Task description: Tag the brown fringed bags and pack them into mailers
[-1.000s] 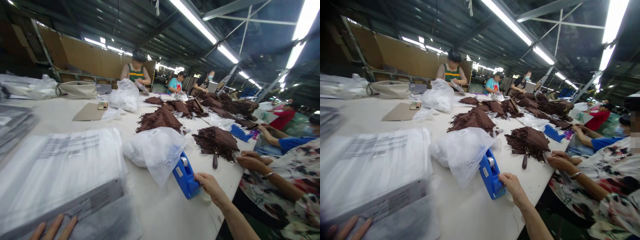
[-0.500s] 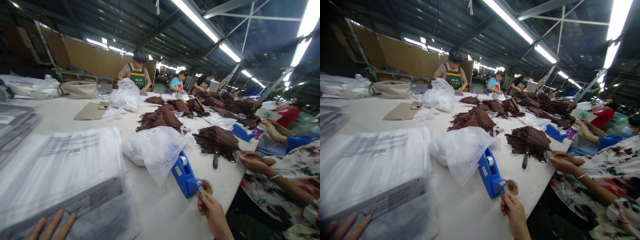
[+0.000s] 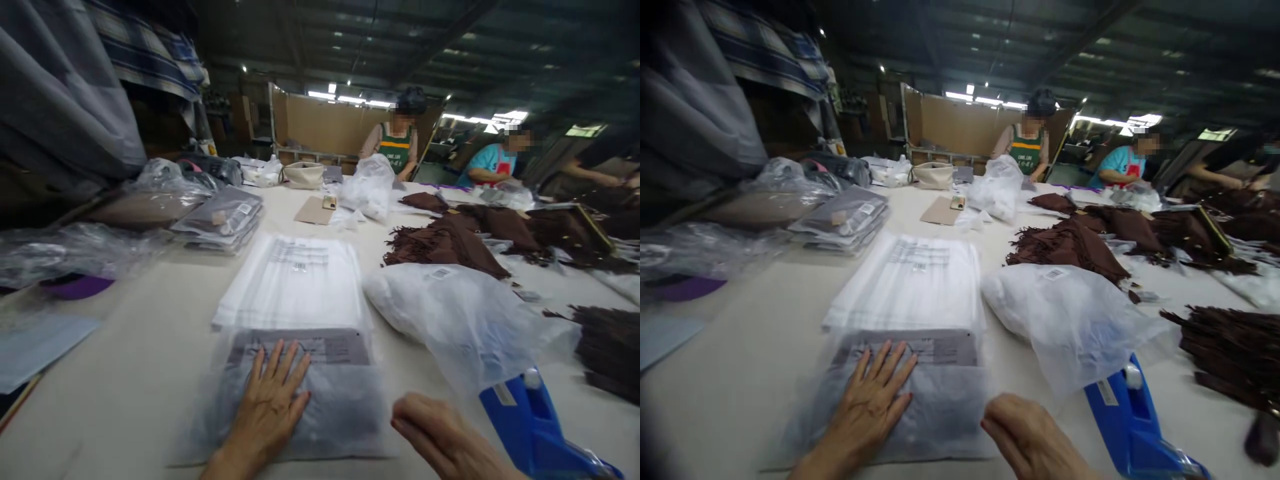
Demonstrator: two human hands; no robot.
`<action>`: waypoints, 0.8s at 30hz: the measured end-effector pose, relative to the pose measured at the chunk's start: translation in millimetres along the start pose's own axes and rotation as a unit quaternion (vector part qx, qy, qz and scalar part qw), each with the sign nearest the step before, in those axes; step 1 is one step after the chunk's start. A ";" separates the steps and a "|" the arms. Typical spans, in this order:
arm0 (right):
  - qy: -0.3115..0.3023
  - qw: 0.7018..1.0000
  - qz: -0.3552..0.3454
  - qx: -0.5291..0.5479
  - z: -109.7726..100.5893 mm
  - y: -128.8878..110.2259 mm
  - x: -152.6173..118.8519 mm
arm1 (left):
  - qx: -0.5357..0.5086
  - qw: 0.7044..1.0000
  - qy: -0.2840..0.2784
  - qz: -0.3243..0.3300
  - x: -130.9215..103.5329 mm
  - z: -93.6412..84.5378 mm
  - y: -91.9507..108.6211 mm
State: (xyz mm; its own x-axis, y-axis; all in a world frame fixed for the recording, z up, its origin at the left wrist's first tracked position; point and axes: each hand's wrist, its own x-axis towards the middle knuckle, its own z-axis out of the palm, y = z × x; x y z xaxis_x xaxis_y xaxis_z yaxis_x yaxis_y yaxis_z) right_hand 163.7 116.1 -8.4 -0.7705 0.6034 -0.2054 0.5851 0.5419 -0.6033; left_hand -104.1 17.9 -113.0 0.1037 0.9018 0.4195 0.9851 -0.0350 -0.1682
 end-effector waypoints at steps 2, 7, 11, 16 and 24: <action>-0.069 0.994 -0.052 -0.063 -11.6 -16.5 43.9 | -0.004 1.000 0.003 -0.003 -1.4 -0.8 0.2; -0.135 0.985 -0.045 -0.095 -2.0 -10.8 122.0 | -0.003 1.000 0.005 -0.003 -2.9 -0.7 -1.0; -0.142 0.984 0.014 -0.102 11.5 4.4 151.7 | -0.023 1.000 0.005 -0.019 -1.8 -0.4 -0.2; -0.046 0.982 0.092 -0.160 -3.4 19.6 146.9 | -0.061 0.997 0.017 -0.042 0.5 -0.2 1.5; 0.193 0.935 -0.172 -0.244 64.9 3.2 63.9 | -0.029 0.999 0.023 -0.022 0.3 -0.7 3.9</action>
State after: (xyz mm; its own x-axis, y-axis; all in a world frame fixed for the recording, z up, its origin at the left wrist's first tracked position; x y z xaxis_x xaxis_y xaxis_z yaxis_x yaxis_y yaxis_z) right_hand 100.0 118.4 -73.5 -0.8410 0.4590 0.2863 0.4373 0.8884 -0.1397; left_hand -100.2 17.7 -112.9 0.0643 0.8820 0.4669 0.9951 -0.0214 -0.0965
